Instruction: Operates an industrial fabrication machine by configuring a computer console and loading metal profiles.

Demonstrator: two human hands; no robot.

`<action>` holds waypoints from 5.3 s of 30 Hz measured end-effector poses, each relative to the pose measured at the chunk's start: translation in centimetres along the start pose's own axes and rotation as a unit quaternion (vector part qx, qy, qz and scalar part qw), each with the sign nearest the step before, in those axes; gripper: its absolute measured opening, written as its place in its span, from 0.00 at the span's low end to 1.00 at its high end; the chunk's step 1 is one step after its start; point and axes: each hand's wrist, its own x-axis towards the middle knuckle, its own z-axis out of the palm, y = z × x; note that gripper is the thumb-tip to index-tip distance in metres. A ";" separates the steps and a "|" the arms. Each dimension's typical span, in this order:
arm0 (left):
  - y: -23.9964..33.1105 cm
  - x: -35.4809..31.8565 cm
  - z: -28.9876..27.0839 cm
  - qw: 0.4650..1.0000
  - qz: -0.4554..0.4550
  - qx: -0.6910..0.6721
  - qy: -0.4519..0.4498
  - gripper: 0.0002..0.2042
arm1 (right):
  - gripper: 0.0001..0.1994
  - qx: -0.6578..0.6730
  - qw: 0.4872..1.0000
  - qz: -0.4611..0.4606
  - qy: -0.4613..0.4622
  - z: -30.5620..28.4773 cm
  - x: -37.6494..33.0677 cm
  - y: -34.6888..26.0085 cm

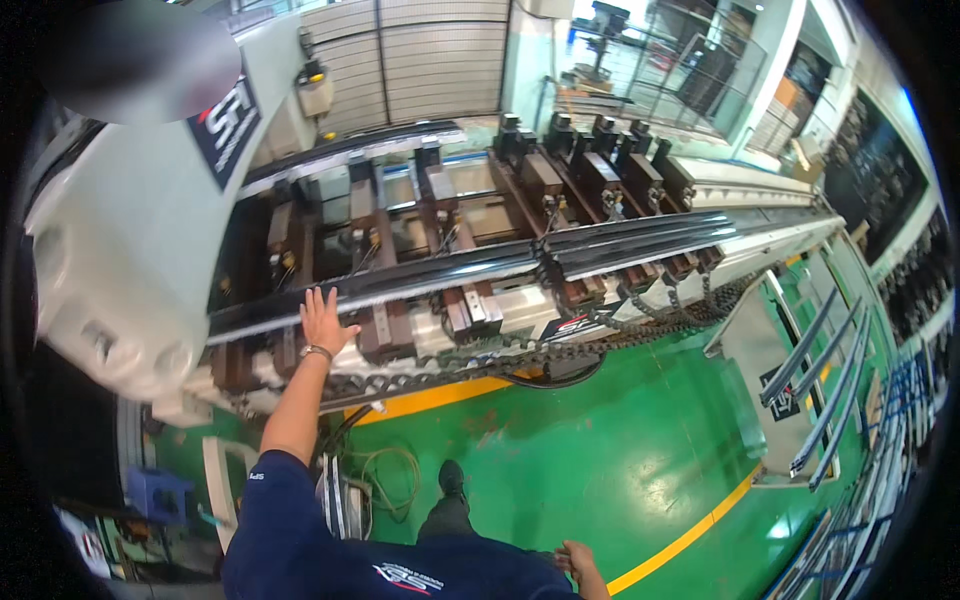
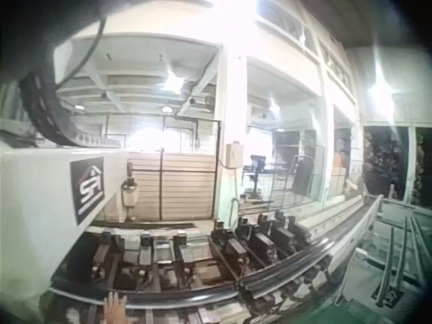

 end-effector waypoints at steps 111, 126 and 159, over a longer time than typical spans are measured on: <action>-3.2 56.5 2.5 0.314 -0.234 -0.915 0.098 0.19 | 0.22 -0.533 0.210 -0.818 0.042 74.0 -7.4 -111.2; 4.2 21.2 -2.0 0.417 -0.397 -0.809 0.122 0.12 | 0.20 -0.522 0.273 -0.801 -0.104 56.4 -3.7 -87.8; -2.7 35.1 7.8 0.437 -0.361 -0.818 0.097 0.19 | 0.19 -0.574 0.355 -0.738 0.019 64.1 7.7 -101.2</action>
